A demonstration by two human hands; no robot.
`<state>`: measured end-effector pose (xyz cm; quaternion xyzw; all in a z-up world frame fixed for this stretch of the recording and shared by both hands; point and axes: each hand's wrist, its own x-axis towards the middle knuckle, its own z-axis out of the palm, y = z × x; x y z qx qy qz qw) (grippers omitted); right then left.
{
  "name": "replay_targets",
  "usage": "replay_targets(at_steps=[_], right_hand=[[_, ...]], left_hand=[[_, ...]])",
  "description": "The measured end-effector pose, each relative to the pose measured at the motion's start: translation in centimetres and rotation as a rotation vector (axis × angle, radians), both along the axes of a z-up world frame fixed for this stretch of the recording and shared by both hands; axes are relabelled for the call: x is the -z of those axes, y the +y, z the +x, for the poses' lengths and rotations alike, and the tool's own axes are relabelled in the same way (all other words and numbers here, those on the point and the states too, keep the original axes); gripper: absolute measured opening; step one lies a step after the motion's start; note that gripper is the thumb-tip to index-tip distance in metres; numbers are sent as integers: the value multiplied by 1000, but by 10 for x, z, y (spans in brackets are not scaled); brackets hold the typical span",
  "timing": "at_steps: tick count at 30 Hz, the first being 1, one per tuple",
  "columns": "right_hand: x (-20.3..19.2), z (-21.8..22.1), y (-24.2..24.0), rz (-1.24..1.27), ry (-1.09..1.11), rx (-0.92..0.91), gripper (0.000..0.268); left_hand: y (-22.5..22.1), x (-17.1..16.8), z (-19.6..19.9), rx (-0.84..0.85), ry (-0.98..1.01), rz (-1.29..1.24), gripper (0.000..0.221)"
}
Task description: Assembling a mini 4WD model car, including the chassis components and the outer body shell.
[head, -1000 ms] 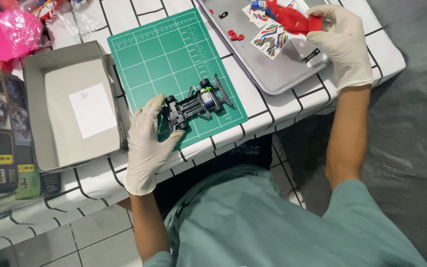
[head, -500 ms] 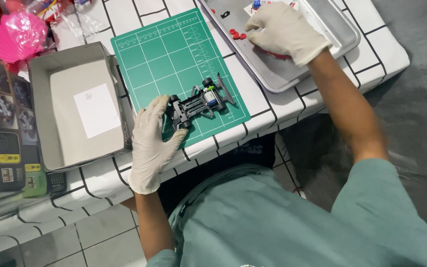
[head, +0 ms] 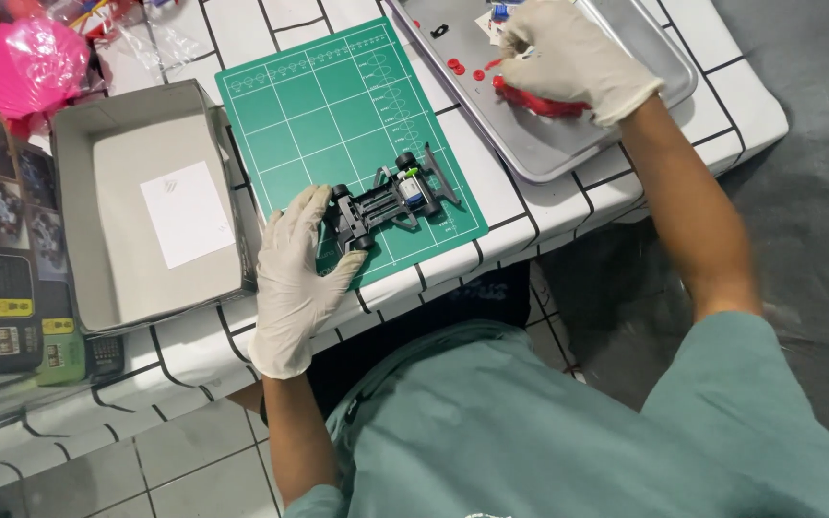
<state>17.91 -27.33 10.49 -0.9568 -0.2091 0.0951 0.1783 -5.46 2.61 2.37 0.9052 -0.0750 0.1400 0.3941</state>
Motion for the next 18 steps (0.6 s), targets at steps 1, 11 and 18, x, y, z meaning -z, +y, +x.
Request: replay_targets(at_steps=[1,11,18], right_hand=[[5,3,-13,-7,2,-2,16],[81,23,-62,-18,-226,-344,23],[77,5,-69,178,-220,-271,13]], left_hand=[[1,0,0,-2,2,-7,70],[2,3,1,-2,-17,40,71],[5,10,1,1,-46,78,73]])
